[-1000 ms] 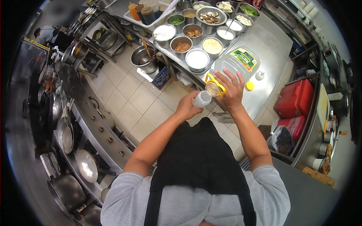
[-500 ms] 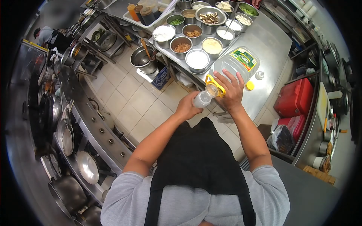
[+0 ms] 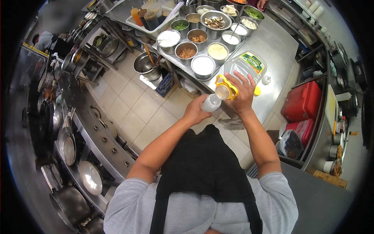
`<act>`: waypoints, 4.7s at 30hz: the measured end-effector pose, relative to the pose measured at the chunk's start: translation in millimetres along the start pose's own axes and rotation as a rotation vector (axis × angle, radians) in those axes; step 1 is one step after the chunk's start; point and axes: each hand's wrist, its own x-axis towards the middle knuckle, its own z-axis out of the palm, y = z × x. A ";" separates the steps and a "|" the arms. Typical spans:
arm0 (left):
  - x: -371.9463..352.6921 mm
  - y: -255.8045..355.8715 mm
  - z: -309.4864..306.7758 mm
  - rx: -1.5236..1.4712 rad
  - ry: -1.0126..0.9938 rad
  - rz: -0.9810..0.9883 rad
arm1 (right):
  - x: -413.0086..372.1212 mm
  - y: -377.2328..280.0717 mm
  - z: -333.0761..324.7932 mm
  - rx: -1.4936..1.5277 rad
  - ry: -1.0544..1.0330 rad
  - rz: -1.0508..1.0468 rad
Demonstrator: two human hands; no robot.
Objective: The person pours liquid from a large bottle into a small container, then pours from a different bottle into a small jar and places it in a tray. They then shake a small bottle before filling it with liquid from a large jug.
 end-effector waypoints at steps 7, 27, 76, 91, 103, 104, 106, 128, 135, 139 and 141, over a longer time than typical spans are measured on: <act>27.8 24.6 2.7 -0.048 0.003 0.050 | 22.8 24.2 -16.0 0.037 0.029 0.048; -28.3 25.4 -39.5 -0.281 0.208 -0.072 | 106.1 196.7 -37.0 0.486 0.059 0.593; -62.2 7.4 -62.1 -0.166 0.456 -0.161 | 23.3 79.0 -74.4 0.633 -0.503 0.289; -65.9 15.3 -70.6 -0.080 0.416 -0.163 | 139.1 -95.2 -28.7 0.603 -0.890 -0.549; -68.7 11.5 -81.0 -0.035 0.431 -0.195 | 145.0 -114.4 -17.4 0.515 -0.989 -0.541; -68.1 10.4 -81.7 -0.021 0.425 -0.201 | 144.6 -115.9 -17.7 0.512 -0.991 -0.540; -66.5 4.4 -81.3 -0.053 0.416 -0.195 | 143.8 -120.4 -19.3 0.459 -1.009 -0.443; -62.1 -11.4 -95.4 -0.018 0.418 -0.137 | 137.8 -130.1 -1.1 0.400 -0.778 -0.468; -59.9 -25.5 -103.2 -0.037 0.410 -0.063 | 149.8 -148.2 -1.2 0.191 -0.985 -0.292; -65.2 -15.9 -114.9 -0.044 0.413 -0.131 | 148.8 -146.1 11.0 0.359 -0.867 -0.513; -63.6 -17.7 -119.3 -0.004 0.404 -0.142 | 161.3 -168.6 0.1 0.171 -1.004 -0.355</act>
